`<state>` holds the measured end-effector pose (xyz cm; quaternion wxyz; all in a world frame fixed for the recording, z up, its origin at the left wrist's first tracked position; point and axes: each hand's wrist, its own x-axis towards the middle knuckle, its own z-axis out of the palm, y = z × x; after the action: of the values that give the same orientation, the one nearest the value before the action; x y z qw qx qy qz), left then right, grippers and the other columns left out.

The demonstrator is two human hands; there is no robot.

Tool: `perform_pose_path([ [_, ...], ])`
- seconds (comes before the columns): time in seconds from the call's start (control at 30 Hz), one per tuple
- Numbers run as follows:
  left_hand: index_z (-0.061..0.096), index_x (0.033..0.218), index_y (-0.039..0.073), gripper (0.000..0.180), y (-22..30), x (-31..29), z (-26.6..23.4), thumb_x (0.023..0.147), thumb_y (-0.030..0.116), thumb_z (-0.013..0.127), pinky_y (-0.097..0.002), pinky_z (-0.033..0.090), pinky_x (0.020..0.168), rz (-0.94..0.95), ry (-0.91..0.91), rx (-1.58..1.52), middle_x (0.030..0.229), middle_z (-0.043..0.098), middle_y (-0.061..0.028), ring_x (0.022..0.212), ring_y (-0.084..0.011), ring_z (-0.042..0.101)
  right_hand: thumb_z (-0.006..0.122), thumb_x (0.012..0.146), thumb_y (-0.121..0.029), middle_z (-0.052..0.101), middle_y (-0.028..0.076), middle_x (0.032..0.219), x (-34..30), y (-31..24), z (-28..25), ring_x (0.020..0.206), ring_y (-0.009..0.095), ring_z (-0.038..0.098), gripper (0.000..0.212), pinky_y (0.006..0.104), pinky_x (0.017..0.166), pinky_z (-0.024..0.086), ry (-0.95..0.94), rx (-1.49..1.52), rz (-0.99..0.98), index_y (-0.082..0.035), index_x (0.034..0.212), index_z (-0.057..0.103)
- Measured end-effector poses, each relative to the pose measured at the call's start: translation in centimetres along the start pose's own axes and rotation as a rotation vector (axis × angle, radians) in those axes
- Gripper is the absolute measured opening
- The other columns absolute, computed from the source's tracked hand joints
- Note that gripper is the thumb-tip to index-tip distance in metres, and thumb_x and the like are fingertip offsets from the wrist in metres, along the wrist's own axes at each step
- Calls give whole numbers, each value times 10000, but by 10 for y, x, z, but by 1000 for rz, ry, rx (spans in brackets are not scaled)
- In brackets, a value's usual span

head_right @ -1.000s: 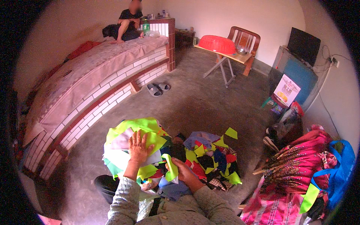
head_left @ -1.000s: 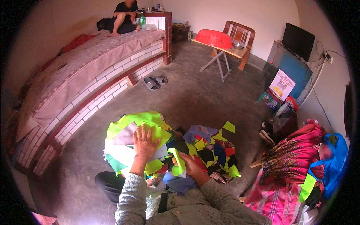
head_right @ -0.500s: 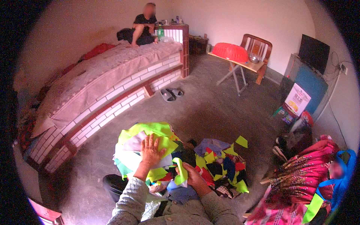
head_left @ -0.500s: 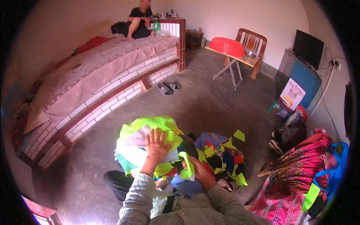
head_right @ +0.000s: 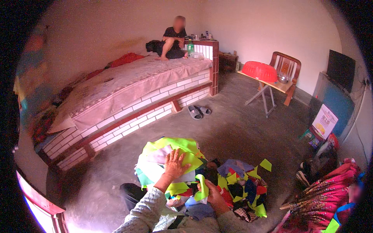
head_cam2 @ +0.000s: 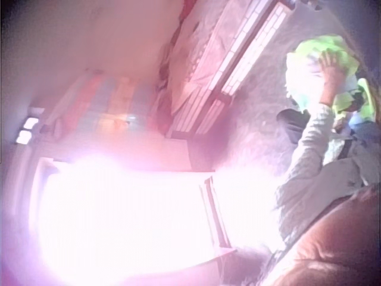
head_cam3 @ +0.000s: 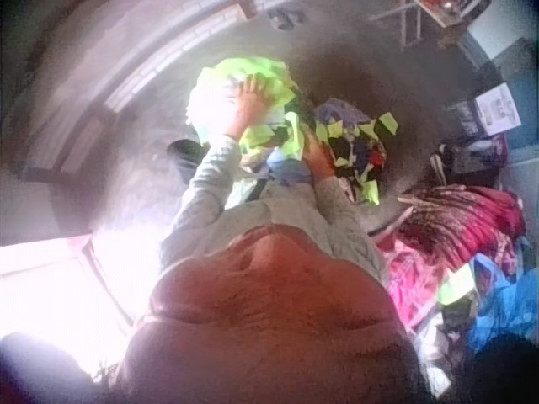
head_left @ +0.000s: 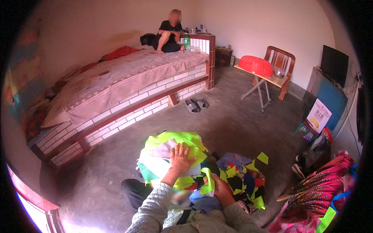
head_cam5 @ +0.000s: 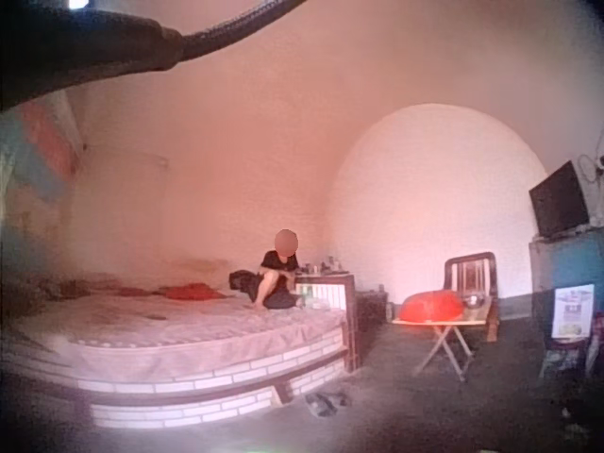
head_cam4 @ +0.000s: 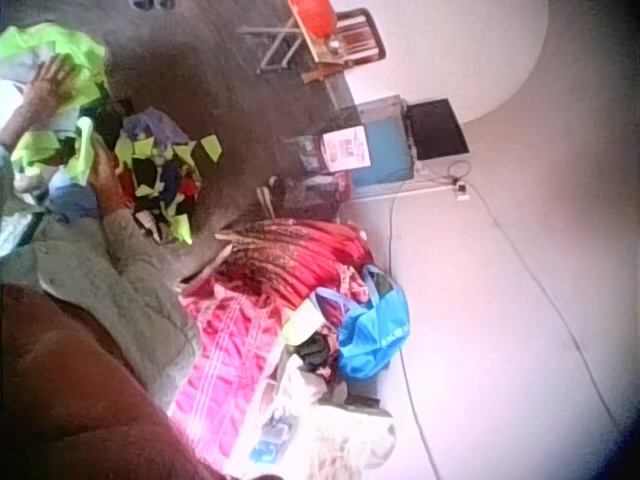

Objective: The person sits on the floor and sorts through a pile of colorful fabric pieces, picking up individual pieces, folding them, and placing them back into the pile. The person handles red, green, white, and blue fabric pieces repeatedly.

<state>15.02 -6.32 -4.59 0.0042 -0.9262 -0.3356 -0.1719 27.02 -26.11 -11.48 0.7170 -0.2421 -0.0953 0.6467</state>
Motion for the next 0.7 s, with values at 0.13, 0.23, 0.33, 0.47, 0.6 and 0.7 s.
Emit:
perform_pose_path([
  [0.13,362,1400,122,719,2,6,-25,870,605,415,-528,196,1087,-21,-49,-73,1451,311,-185,1349,-365,263,469,963,-336,627,68,889,-4,-2,8,743,148,612,331,293,647,518,-22,-32,0,-48,1098,555],
  [0.23,429,1339,82,643,10,2,-41,872,520,492,-518,252,1060,37,75,-144,1396,373,-207,1291,-374,347,461,964,-344,625,61,867,-4,0,6,723,144,600,332,289,633,508,7,-69,-19,-51,1086,558],
  [0.33,526,1233,57,495,27,-10,-57,857,371,603,-475,351,997,106,153,-411,1300,473,-220,1180,-380,470,486,956,-322,615,63,870,-6,0,19,727,128,577,373,280,640,483,44,-76,-32,-2,1145,528],
  [0.47,551,1185,7,497,64,-38,-37,877,396,584,-428,410,958,189,79,-744,1194,550,-239,1132,-385,513,498,950,-327,614,42,869,-5,1,1,744,123,594,346,280,661,495,-36,-12,-26,-37,1136,540],
  [0.6,546,1182,7,501,82,-67,-7,852,381,606,-439,328,1028,260,15,-645,1189,567,-185,1138,-328,520,527,936,-312,614,51,1001,-7,1,12,873,152,610,321,304,750,511,2,54,-24,-80,1157,536],
  [0.7,527,1195,10,505,90,-76,-1,838,357,616,-428,308,1040,263,37,-625,1184,566,-163,1138,-300,512,542,929,-292,598,64,1107,-7,5,-5,983,164,596,325,306,818,502,-28,89,-25,-82,1177,527],
])
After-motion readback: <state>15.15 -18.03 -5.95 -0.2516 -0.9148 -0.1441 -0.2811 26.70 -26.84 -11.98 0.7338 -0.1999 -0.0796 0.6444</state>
